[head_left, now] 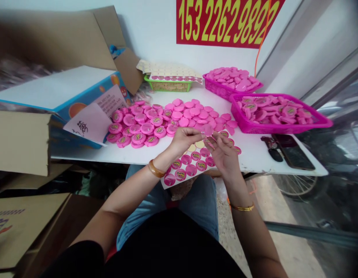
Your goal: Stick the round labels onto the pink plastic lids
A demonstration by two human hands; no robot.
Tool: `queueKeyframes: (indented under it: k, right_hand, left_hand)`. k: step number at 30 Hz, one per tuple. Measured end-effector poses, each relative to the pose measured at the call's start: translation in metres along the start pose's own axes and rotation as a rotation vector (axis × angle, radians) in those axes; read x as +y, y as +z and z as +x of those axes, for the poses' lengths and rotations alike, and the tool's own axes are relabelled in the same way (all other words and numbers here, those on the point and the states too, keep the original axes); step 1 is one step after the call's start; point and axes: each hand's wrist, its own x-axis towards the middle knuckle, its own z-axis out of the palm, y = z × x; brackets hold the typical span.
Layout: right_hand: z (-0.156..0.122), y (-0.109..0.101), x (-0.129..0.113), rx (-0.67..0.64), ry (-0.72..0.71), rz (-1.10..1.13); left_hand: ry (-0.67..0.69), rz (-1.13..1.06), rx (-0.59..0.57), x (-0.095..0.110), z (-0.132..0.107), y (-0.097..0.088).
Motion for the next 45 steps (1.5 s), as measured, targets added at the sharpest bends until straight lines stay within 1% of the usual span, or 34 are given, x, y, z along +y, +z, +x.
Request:
queueKeyframes:
  k: [5, 9, 12, 15, 18, 20, 21, 22, 23, 25, 26, 27, 28, 29, 31, 32, 33, 35, 36, 37, 38, 39, 40, 41, 43, 45]
  right_hand:
    - [-0.004, -0.005, -0.001, 0.041, 0.043, 0.002]
    - [-0.006, -0.006, -0.004, 0.026, 0.011, -0.053]
    - [-0.006, -0.005, -0.006, 0.005, 0.002, -0.082]
    - [-0.004, -0.001, -0.008, 0.023, -0.007, -0.066]
    - [0.002, 0.003, -0.012, 0.065, -0.071, -0.124]
    - [0.007, 0.004, -0.020, 0.082, -0.176, -0.285]
    - [0.010, 0.004, -0.026, 0.074, -0.248, -0.409]
    - [0.012, 0.004, -0.033, 0.048, -0.326, -0.556]
    - [0.014, 0.004, -0.040, -0.003, -0.405, -0.719]
    - [0.017, 0.005, -0.055, -0.166, -0.531, -1.036]
    - [0.018, 0.007, -0.061, -0.237, -0.568, -1.155]
    - [0.019, 0.010, -0.066, -0.291, -0.591, -1.245]
    - [0.019, 0.013, -0.070, -0.324, -0.602, -1.303]
    - [0.018, 0.016, -0.073, -0.344, -0.606, -1.334]
    - [0.017, 0.020, -0.076, -0.340, -0.608, -1.313]
    - [0.017, 0.020, -0.077, -0.306, -0.608, -1.258]
    - [0.016, 0.019, -0.076, -0.241, -0.606, -1.172]
    - [0.016, 0.013, -0.073, -0.056, -0.566, -0.937]
    - [0.016, 0.009, -0.069, 0.025, -0.513, -0.815]
    - [0.016, 0.005, -0.065, 0.078, -0.441, -0.709]
    - [0.017, 0.001, -0.061, 0.097, -0.363, -0.632]
    - [0.018, -0.002, -0.056, 0.084, -0.292, -0.595]
    - [0.018, -0.004, -0.053, 0.057, -0.250, -0.601]
    - [0.019, -0.005, -0.050, 0.021, -0.239, -0.647]
    - [0.020, -0.004, -0.050, -0.070, -0.301, -0.826]
    - [0.020, -0.001, -0.054, -0.160, -0.396, -1.023]
  left_hand:
    - [0.038, 0.038, -0.006, 0.003, -0.001, 0.001]
    - [0.001, 0.076, -0.015, 0.004, -0.001, -0.001]
    - [-0.021, 0.029, -0.025, 0.005, -0.003, -0.006]
    - [-0.066, -0.038, -0.067, 0.005, -0.004, -0.010]
    - [-0.172, -0.064, -0.148, 0.004, -0.004, -0.014]
    - [-0.254, -0.005, -0.179, 0.004, -0.004, -0.015]
    - [-0.246, 0.074, -0.166, 0.005, -0.004, -0.016]
    - [-0.179, 0.188, -0.138, 0.006, -0.004, -0.017]
    - [-0.054, 0.326, -0.101, 0.008, -0.005, -0.019]
    - [0.284, 0.605, -0.059, 0.013, -0.006, -0.021]
    - [0.439, 0.717, -0.064, 0.016, -0.006, -0.021]
    - [0.561, 0.804, -0.081, 0.018, -0.005, -0.022]
    - [0.644, 0.870, -0.102, 0.020, -0.005, -0.022]
    - [0.694, 0.917, -0.117, 0.021, -0.005, -0.021]
    - [0.718, 0.946, -0.116, 0.021, -0.005, -0.020]
    - [0.693, 0.914, -0.097, 0.020, -0.005, -0.020]
    - [0.640, 0.842, -0.067, 0.018, -0.005, -0.019]
    - [0.469, 0.601, -0.008, 0.014, -0.006, -0.019]
    - [0.373, 0.471, 0.008, 0.012, -0.007, -0.020]
    - [0.293, 0.366, 0.015, 0.010, -0.007, -0.020]
    - [0.244, 0.303, 0.014, 0.008, -0.008, -0.020]
    - [0.235, 0.295, 0.016, 0.007, -0.008, -0.019]
    - [0.267, 0.340, 0.024, 0.007, -0.008, -0.019]
    - [0.337, 0.422, 0.039, 0.007, -0.008, -0.019]
    - [0.530, 0.633, 0.044, 0.009, -0.006, -0.017]
    - [0.709, 0.815, -0.003, 0.009, -0.003, -0.017]
